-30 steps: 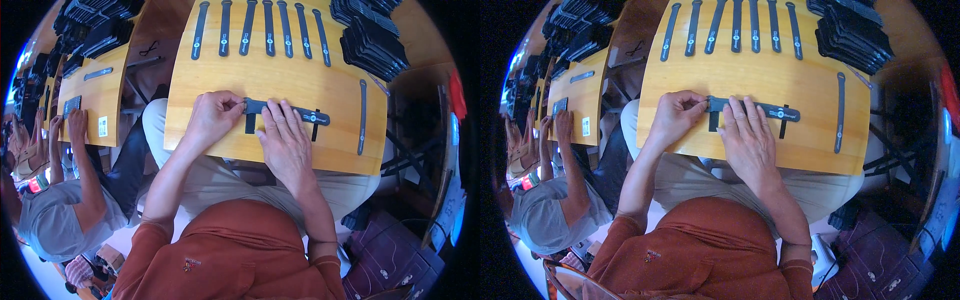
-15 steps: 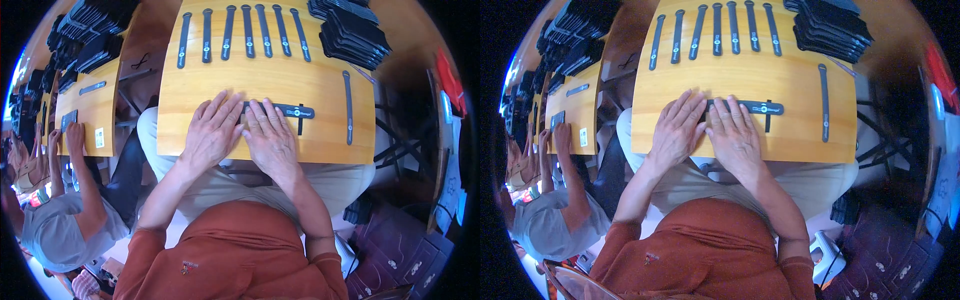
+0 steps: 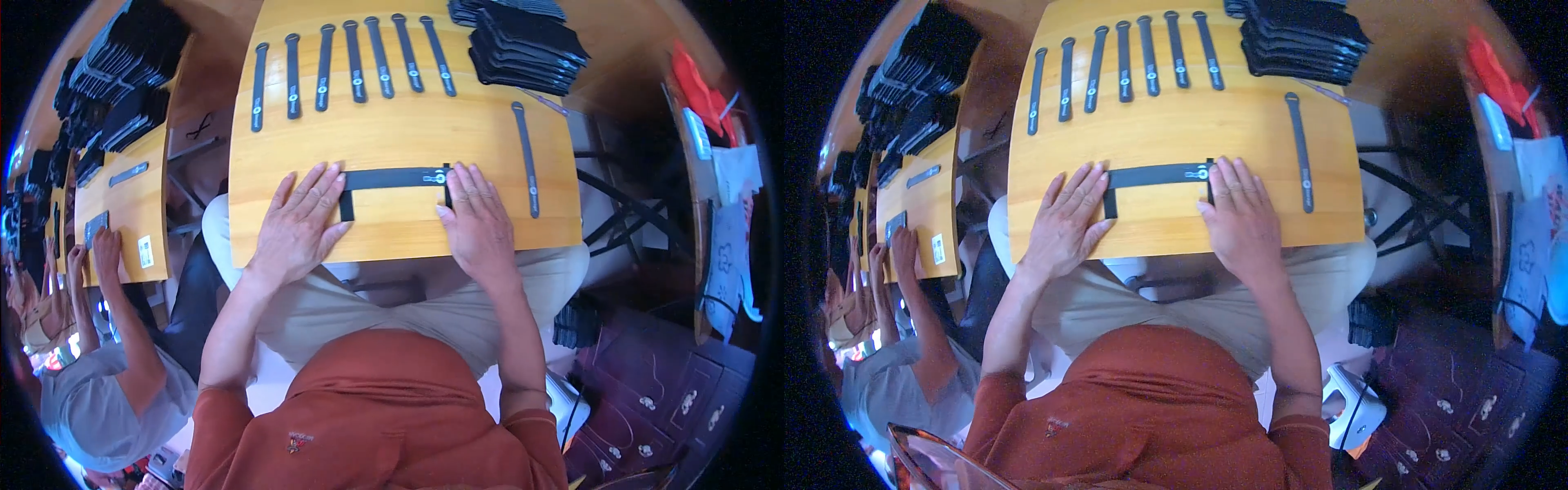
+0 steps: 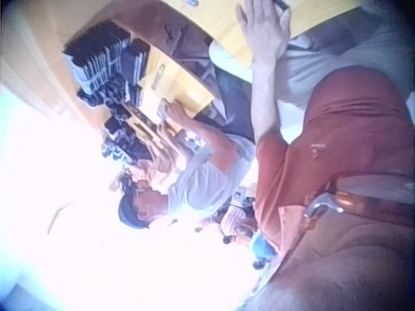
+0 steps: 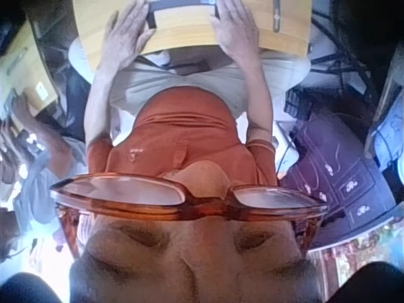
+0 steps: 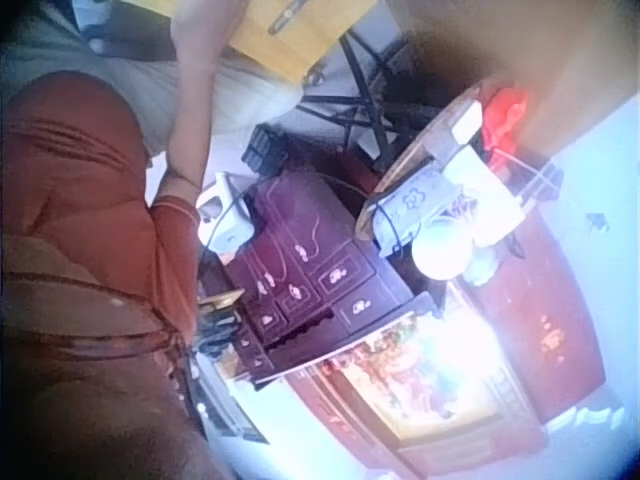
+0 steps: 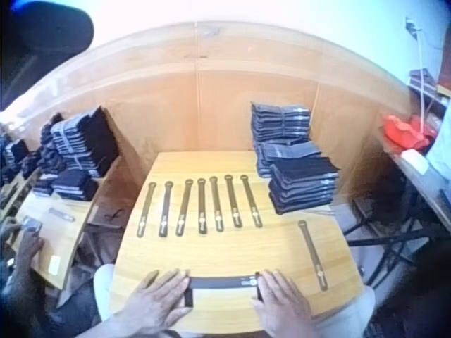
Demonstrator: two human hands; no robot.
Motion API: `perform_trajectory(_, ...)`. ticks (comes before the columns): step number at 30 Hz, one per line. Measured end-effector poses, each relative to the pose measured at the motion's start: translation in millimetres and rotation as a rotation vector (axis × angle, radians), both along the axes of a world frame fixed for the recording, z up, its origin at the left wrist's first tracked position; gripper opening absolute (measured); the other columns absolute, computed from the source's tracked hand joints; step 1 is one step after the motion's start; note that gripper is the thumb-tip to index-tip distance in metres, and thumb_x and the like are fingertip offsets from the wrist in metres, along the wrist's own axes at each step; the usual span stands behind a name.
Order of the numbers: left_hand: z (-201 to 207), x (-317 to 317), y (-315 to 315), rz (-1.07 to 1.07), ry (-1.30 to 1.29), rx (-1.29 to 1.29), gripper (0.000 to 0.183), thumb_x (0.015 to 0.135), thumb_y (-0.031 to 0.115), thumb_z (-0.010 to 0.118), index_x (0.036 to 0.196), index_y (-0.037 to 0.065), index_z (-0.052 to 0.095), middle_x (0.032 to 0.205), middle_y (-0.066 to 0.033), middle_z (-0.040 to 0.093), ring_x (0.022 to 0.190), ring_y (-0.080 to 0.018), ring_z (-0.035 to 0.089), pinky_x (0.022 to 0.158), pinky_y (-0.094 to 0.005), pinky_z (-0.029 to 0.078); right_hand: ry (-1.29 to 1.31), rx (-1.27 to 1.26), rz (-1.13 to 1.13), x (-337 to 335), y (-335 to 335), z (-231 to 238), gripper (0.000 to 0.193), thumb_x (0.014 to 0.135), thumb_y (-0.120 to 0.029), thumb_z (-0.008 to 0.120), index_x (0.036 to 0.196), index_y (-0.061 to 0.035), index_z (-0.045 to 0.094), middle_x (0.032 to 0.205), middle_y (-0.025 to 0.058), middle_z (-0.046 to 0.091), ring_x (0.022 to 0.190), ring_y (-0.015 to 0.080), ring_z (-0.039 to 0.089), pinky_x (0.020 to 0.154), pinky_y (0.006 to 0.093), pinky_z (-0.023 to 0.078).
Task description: Turning fabric tubes using a metal rod and aligning assembled textile straps on a template.
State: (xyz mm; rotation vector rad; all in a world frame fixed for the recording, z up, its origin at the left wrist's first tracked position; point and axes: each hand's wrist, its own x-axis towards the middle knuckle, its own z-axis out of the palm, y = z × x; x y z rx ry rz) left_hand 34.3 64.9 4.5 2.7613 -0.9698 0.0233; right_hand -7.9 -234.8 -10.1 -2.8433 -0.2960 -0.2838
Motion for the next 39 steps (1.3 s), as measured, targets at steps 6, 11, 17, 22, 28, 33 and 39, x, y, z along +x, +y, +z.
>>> perform_trajectory(6, -1.2, -0.2, 7.4, 0.01, 0.002, 0.002, 0.065, 0.097, 0.039, 0.061, 0.15, 0.003, 0.045, 0.159, -0.0084, 0.042, 0.15, -0.0243, 0.034, 0.124, -0.0448, 0.021, 0.009, 0.029, -0.015, -2.9, -9.1, 9.8, 0.049, 0.097, -0.029, 0.062, 0.134, 0.0021, 0.058, 0.147, 0.0169, 0.053, 0.139, 0.0361, 0.045, 0.116, 0.0479, 0.035)
perform_trajectory(11, -1.9, -1.5, 8.7, 0.029, 0.0, -0.044, 0.067, 0.098, 0.043, 0.059, 0.149, 0.002, 0.045, 0.158, -0.012, 0.042, 0.15, -0.0268, 0.033, 0.125, -0.045, 0.02, -0.088, -0.106, -0.261, -16.2, -60.5, 2.4, 0.05, 0.096, -0.031, 0.063, 0.132, 0.0038, 0.057, 0.143, 0.0197, 0.054, 0.136, 0.0394, 0.047, 0.115, 0.0506, 0.035)
perform_trajectory(17, 3.0, -25.9, -8.2, 0.08, -0.076, -0.272, 0.048, 0.094, 0.017, 0.068, 0.136, -0.003, 0.056, 0.143, -0.0212, 0.056, 0.137, -0.0379, 0.05, 0.113, -0.0458, 0.041, -0.048, -0.132, -0.248, -73.0, -57.6, 8.6, 0.053, 0.093, -0.03, 0.068, 0.133, 0.0037, 0.057, 0.141, 0.0213, 0.055, 0.133, 0.0413, 0.047, 0.114, 0.0516, 0.035)
perform_trajectory(22, -3.8, -84.7, -56.4, -0.137, 0.221, -0.756, 0.028, 0.087, 0.005, 0.073, 0.114, 0.0, 0.069, 0.112, -0.0183, 0.072, 0.097, -0.0308, 0.072, 0.084, -0.0393, 0.058, -0.127, -0.23, -0.219, -110.5, -49.3, 6.4, 0.043, 0.089, -0.018, 0.071, 0.126, 0.0023, 0.062, 0.128, 0.0201, 0.062, 0.119, 0.0394, 0.056, 0.104, 0.0487, 0.046)
perform_trajectory(28, -35.4, -102.8, -142.6, -0.148, 0.956, -0.922, 0.032, 0.099, 0.02, 0.067, 0.121, -0.004, 0.064, 0.113, -0.0158, 0.071, 0.094, -0.0195, 0.07, 0.081, -0.0318, 0.056, -0.36, -0.092, -0.305, -141.0, -37.8, -9.1, 0.027, 0.082, 0.002, 0.07, 0.109, 0.0033, 0.068, 0.105, 0.0165, 0.067, 0.086, 0.0334, 0.065, 0.069, 0.0428, 0.054)
perform_trajectory(33, -15.7, -84.1, -185.4, -0.158, 1.261, -0.965, 0.03, 0.105, 0.023, 0.059, 0.112, -0.005, 0.069, 0.1, -0.0068, 0.072, 0.085, -0.0075, 0.059, 0.074, -0.0277, 0.051, -0.392, 0.13, -0.231, -184.3, 5.0, -6.7, 0.027, 0.076, 0.014, 0.068, 0.1, 0.0027, 0.068, 0.095, 0.0188, 0.067, 0.076, 0.0349, 0.065, 0.064, 0.0424, 0.053)
perform_trajectory(39, -2.0, -81.4, -146.0, 0.063, 1.202, -1.043, 0.032, 0.105, 0.025, 0.059, 0.098, -0.003, 0.072, 0.083, -0.002, 0.068, 0.076, -0.0061, 0.056, 0.066, -0.0248, 0.047, -0.282, 0.269, -0.134, -169.7, -2.5, 8.4, 0.024, 0.078, 0.007, 0.072, 0.1, -0.0043, 0.07, 0.095, 0.0166, 0.066, 0.079, 0.0332, 0.066, 0.066, 0.04, 0.055)
